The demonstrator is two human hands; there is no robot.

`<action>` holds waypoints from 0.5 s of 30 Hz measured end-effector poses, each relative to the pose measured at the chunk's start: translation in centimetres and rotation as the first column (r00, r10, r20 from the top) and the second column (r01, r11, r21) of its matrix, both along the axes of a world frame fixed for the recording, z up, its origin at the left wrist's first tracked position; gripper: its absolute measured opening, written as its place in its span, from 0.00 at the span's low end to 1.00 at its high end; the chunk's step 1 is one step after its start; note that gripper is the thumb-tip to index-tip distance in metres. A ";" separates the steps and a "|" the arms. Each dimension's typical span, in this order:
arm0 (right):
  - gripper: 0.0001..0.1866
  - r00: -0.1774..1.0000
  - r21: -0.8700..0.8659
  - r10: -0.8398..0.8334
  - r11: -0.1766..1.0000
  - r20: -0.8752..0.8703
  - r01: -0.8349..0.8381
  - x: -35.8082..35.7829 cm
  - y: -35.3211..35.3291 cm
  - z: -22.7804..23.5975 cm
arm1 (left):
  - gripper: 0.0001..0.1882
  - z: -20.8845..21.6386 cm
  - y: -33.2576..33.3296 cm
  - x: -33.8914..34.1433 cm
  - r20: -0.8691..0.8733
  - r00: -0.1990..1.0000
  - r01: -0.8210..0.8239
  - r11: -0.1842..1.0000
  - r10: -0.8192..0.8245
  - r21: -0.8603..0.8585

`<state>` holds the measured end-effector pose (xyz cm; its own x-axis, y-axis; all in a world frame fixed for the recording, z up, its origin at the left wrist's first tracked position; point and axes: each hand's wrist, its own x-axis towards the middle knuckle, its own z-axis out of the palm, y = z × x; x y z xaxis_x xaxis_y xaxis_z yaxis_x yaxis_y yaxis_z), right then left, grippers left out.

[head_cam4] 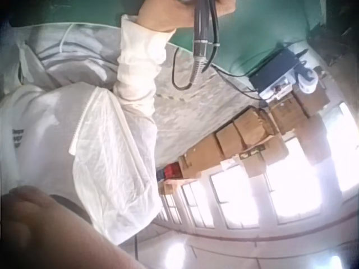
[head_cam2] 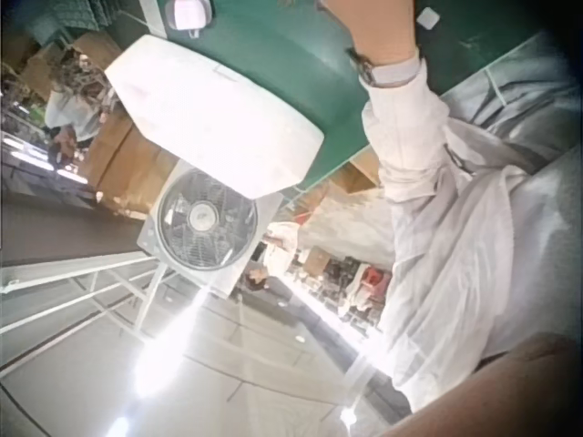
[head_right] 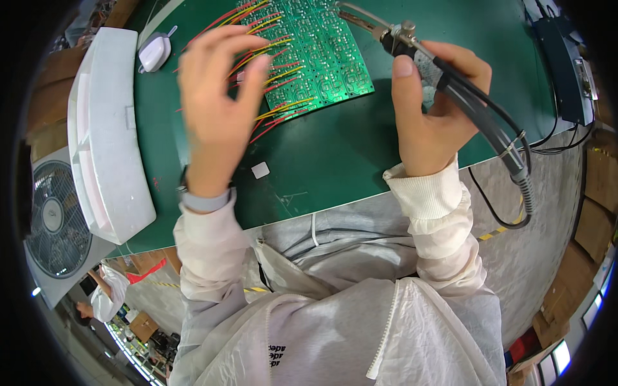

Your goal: The person attaches wires onto a circuit board panel by positioning each wire by hand and soldering the connection with a soldering iron.

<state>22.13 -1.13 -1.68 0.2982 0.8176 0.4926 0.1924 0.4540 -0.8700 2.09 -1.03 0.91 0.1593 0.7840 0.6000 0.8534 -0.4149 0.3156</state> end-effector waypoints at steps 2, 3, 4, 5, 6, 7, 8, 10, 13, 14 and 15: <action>0.16 1.000 0.018 0.008 1.000 -0.001 -0.008 0.2 0.1 -0.1 | 0.07 2.3 0.7 -2.9 0.087 0.996 -0.005 0.999 0.002 0.034; 0.16 1.000 0.030 0.019 0.999 0.006 -0.019 0.5 0.1 -0.2 | 0.09 4.0 0.6 -4.2 0.118 0.982 -0.147 0.988 0.150 -0.035; 0.16 0.999 0.044 0.038 0.998 0.007 -0.038 0.4 0.1 0.0 | 0.10 5.6 1.1 -6.9 0.078 0.959 -0.278 0.959 0.274 0.054; 0.16 0.999 0.050 0.033 0.998 0.010 -0.033 0.6 0.2 0.0 | 0.11 6.7 1.9 -10.3 0.031 0.938 -0.347 0.937 0.346 0.045; 0.15 0.999 0.067 0.035 0.997 0.026 -0.036 0.7 0.2 0.1 | 0.11 7.7 2.6 -14.5 -0.019 0.908 -0.417 0.908 0.418 0.041; 0.15 0.998 0.086 0.065 0.994 0.016 -0.066 -0.1 0.1 0.6 | 0.12 9.6 2.2 -20.2 -0.091 0.852 -0.517 0.856 0.515 0.009; 0.15 0.997 0.101 0.072 0.992 0.032 -0.075 -0.3 0.0 0.6 | 0.13 10.0 2.9 -25.8 -0.144 0.799 -0.594 0.804 0.584 -0.032; 0.15 0.996 0.114 0.084 0.990 0.037 -0.088 -0.8 0.0 0.6 | 0.14 9.9 3.7 -36.7 -0.429 0.658 -0.708 0.702 0.618 -0.077; 0.15 0.994 0.123 0.069 0.989 0.087 -0.080 -0.2 0.2 0.2 | 0.15 6.3 5.8 -38.2 -0.176 0.855 -0.502 0.694 0.487 -0.517; 0.15 0.992 0.124 0.073 0.989 0.102 -0.086 0.0 0.3 0.1 | 0.15 5.5 6.0 -37.6 -0.171 0.860 -0.493 0.701 0.480 -0.515; 0.16 0.986 0.134 0.046 0.989 0.160 -0.068 0.2 0.4 0.0 | 0.16 4.7 5.9 -37.0 0.045 0.830 -0.393 0.639 0.556 -0.661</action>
<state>22.28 -0.75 -1.63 0.1636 0.7514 0.6393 0.2908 0.5825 -0.7590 -34.92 4.88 5.59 -0.4138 0.9083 -0.0616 0.7458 0.3770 0.5493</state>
